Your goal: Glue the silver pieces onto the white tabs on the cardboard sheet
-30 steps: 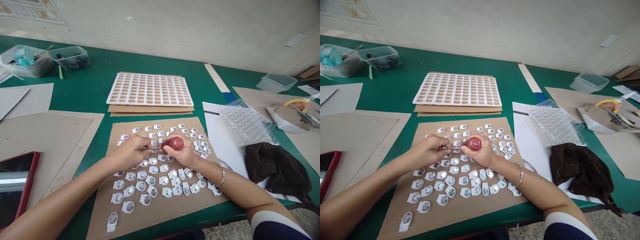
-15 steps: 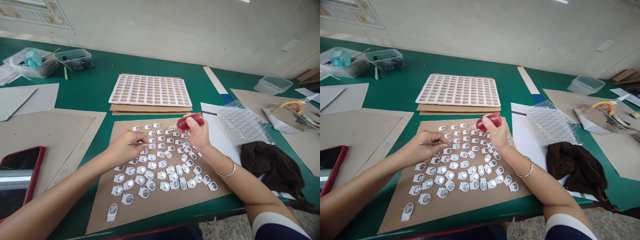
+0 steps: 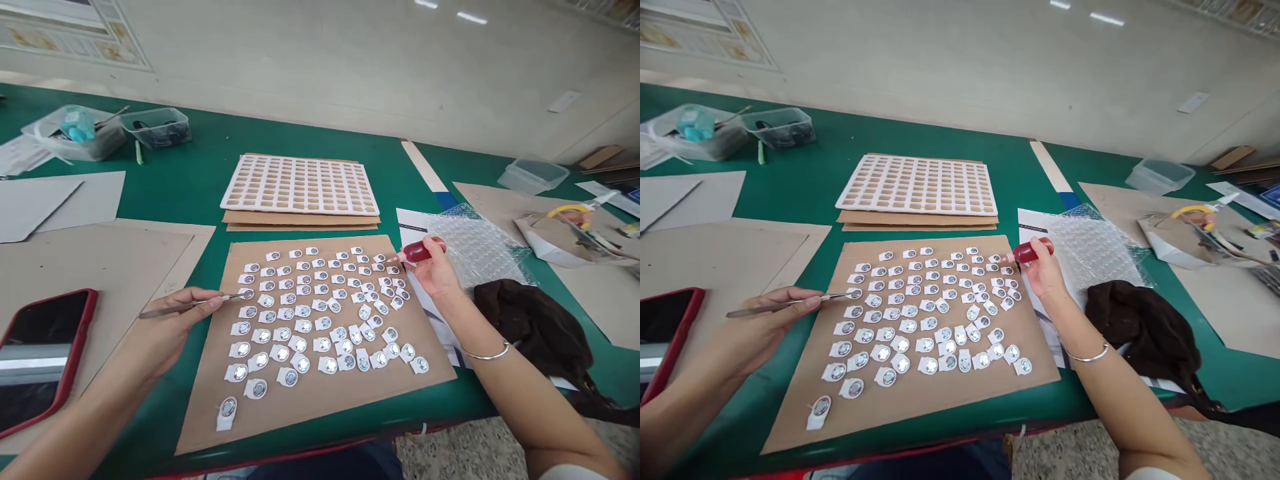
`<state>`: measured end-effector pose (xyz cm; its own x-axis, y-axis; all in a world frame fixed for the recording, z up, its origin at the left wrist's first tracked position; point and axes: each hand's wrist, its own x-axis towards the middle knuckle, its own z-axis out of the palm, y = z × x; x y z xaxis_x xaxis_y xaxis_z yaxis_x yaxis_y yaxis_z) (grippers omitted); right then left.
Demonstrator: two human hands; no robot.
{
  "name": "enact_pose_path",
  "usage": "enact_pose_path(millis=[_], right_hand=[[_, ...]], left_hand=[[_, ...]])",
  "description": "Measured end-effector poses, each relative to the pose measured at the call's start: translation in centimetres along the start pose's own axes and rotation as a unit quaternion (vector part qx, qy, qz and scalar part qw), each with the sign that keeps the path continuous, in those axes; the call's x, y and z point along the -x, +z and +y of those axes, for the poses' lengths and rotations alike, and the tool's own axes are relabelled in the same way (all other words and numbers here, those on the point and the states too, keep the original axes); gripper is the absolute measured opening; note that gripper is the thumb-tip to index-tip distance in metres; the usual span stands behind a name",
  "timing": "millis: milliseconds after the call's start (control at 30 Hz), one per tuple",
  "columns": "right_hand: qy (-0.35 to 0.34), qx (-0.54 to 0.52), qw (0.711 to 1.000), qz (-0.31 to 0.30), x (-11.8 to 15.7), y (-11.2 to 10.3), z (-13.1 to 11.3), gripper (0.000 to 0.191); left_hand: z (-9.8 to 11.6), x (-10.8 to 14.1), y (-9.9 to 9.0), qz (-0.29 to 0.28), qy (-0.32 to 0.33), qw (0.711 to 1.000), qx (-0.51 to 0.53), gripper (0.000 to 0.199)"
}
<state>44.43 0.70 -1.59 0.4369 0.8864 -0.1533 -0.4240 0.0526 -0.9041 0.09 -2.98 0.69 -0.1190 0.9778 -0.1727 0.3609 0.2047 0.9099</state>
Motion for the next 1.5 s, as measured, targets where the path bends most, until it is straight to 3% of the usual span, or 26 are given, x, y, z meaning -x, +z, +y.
enact_pose_path(millis=[100,267,633,767,833,900,1000,1067,1167,1300,1500], right_hand=[[-0.001,0.004,1.000,-0.023,0.1,0.4,0.4,0.033],[0.009,-0.008,1.000,-0.017,-0.4,0.3,0.4,0.033],[0.005,0.000,1.000,-0.019,-1.3,0.5,0.4,0.032],[-0.033,0.014,0.999,0.015,-1.6,1.3,-0.7,0.032],[-0.067,0.015,0.997,-0.017,-1.2,2.6,-1.4,0.030],[-0.064,0.037,0.995,-0.065,-0.3,4.7,-1.9,0.031],[-0.011,0.081,0.988,-0.133,1.8,8.1,-2.0,0.040],[0.005,0.089,0.981,-0.171,3.3,10.1,-1.6,0.041],[0.020,0.100,0.965,-0.243,5.0,12.2,-0.7,0.039],[0.021,0.123,0.945,-0.303,6.2,13.6,0.0,0.033],[-0.003,0.149,0.948,-0.282,6.9,14.1,1.1,0.033]], left_hand=[[0.3,-0.1,0.2,-0.016,-0.068,0.993,0.095,0.025],[0.0,-0.4,-0.1,-0.005,-0.113,0.986,0.124,0.033],[-0.2,-1.7,-0.3,0.003,-0.125,0.971,0.202,0.031],[0.8,-0.4,0.8,0.027,-0.016,0.999,0.006,0.024],[1.8,0.5,2.3,-0.003,0.067,0.994,-0.086,0.023],[2.7,1.2,4.2,-0.057,0.201,0.969,-0.133,0.019],[3.2,1.8,6.7,-0.138,0.358,0.902,-0.198,0.015],[2.9,2.2,7.6,-0.154,0.429,0.860,-0.229,0.017],[2.1,2.8,8.0,-0.142,0.480,0.826,-0.260,0.020],[1.6,3.5,7.8,-0.143,0.503,0.807,-0.275,0.022],[1.5,3.7,7.9,-0.158,0.491,0.809,-0.282,0.024]])
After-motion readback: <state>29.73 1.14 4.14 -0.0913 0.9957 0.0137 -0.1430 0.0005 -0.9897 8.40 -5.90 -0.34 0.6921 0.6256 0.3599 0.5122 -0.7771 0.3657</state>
